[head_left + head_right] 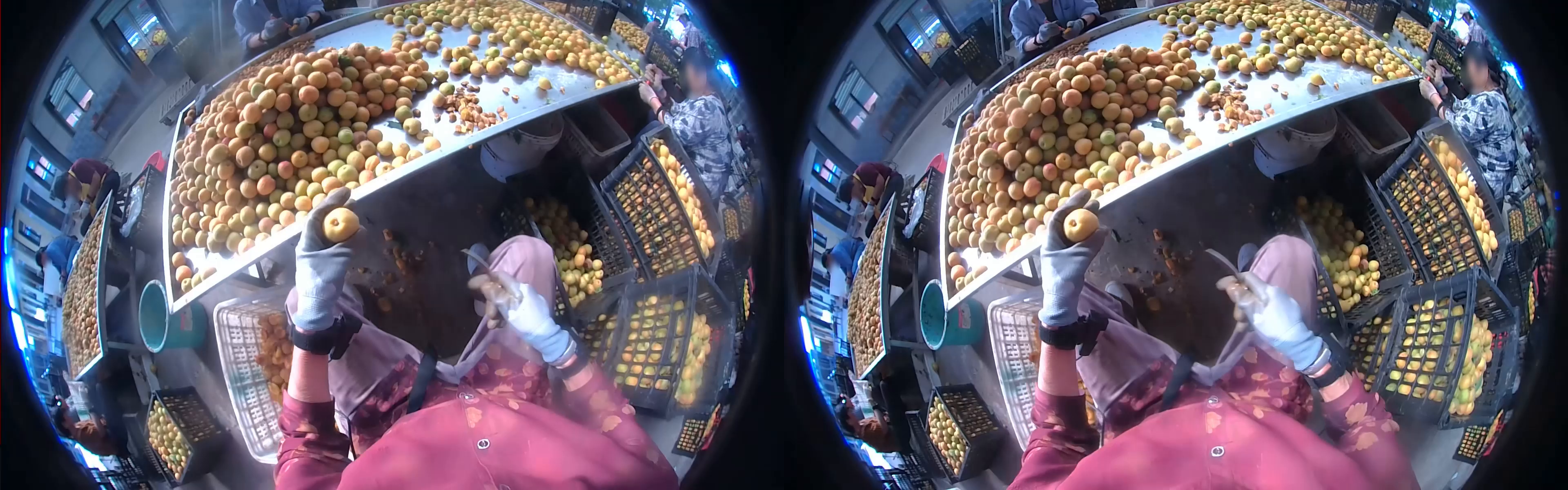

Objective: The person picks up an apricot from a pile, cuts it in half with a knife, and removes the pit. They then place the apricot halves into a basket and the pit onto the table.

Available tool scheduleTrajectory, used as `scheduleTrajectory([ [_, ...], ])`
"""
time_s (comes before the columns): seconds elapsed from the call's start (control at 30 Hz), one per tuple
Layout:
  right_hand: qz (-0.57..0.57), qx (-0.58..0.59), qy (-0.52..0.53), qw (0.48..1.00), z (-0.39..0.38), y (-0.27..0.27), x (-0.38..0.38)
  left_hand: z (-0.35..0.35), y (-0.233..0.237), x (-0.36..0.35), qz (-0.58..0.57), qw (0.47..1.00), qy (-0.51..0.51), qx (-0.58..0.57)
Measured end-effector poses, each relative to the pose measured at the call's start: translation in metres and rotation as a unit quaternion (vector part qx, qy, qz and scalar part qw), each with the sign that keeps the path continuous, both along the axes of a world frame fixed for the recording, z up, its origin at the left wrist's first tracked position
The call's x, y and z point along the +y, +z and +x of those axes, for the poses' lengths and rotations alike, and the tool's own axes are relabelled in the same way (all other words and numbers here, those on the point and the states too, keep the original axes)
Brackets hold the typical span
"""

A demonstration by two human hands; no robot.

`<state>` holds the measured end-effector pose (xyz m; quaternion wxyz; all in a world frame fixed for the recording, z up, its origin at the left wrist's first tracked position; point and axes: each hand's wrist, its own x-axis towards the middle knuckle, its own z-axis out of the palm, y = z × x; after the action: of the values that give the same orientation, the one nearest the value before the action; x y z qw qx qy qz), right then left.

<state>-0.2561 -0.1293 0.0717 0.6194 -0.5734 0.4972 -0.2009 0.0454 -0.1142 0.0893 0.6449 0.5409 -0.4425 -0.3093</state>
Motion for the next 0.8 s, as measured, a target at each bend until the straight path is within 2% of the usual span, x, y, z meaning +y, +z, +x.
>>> scheduleTrajectory([
  [0.03, 0.007, -0.016, 0.02, 1.0, 0.002, -0.008, 0.007, -0.01, 0.005, 0.012, 0.027, 1.0, -0.002, 0.016],
  [0.07, -0.012, 0.037, 0.056, 0.998, 0.007, 0.005, 0.014, -0.013, 0.004, 0.021, 0.01, 0.997, -0.041, 0.069],
  [0.1, -0.032, 0.089, 0.092, 0.991, 0.014, 0.02, 0.017, -0.025, 0.005, 0.03, 0.03, 0.998, -0.009, 0.057],
  [0.13, -0.028, 0.092, 0.092, 0.991, 0.017, 0.024, 0.02, -0.036, 0.015, 0.039, 0.066, 0.996, 0.01, 0.055],
  [0.2, -0.001, -0.023, 0.111, 0.994, 0.022, 0.029, 0.026, -0.049, 0.017, 0.051, 0.106, 0.993, 0.025, 0.055],
  [0.23, 0.003, -0.02, 0.108, 0.994, 0.026, 0.031, 0.028, -0.053, 0.013, 0.056, 0.102, 0.993, 0.015, 0.057],
  [0.3, -0.242, -0.02, 0.135, 0.961, 0.035, 0.036, 0.032, -0.06, 0.003, 0.065, 0.103, 0.993, 0.003, 0.062],
  [0.33, -0.239, -0.017, 0.135, 0.961, 0.039, 0.045, 0.032, -0.062, -0.005, 0.068, 0.076, 0.995, -0.011, 0.056],
  [0.4, -0.02, -0.066, 0.126, 0.99, 0.046, 0.066, 0.035, -0.07, -0.016, 0.078, 0.059, 0.995, -0.034, 0.076],
  [0.43, -0.047, -0.096, 0.121, 0.987, 0.051, 0.065, 0.038, -0.075, -0.019, 0.083, 0.062, 0.994, -0.035, 0.081],
  [0.57, -0.115, -0.056, 0.149, 0.981, 0.057, 0.055, 0.042, -0.092, -0.027, 0.106, 0.099, 0.976, -0.069, 0.18],
  [0.63, -0.153, -0.056, 0.17, 0.972, 0.061, 0.038, 0.043, -0.097, -0.036, 0.115, 0.104, 0.981, -0.047, 0.155],
  [0.67, -0.195, -0.047, 0.177, 0.963, 0.063, 0.027, 0.044, -0.098, -0.031, 0.118, 0.141, 0.984, -0.037, 0.101],
  [0.7, -0.238, -0.038, 0.184, 0.953, 0.065, 0.02, 0.046, -0.099, -0.029, 0.121, 0.143, 0.983, -0.038, 0.105],
  [0.73, -0.196, 0.01, 0.193, 0.961, 0.066, 0.033, 0.048, -0.099, -0.029, 0.123, 0.158, 0.984, -0.029, 0.076],
  [0.8, -0.226, 0.052, 0.198, 0.952, 0.069, 0.036, 0.051, -0.099, -0.033, 0.127, 0.174, 0.983, -0.021, 0.049],
])
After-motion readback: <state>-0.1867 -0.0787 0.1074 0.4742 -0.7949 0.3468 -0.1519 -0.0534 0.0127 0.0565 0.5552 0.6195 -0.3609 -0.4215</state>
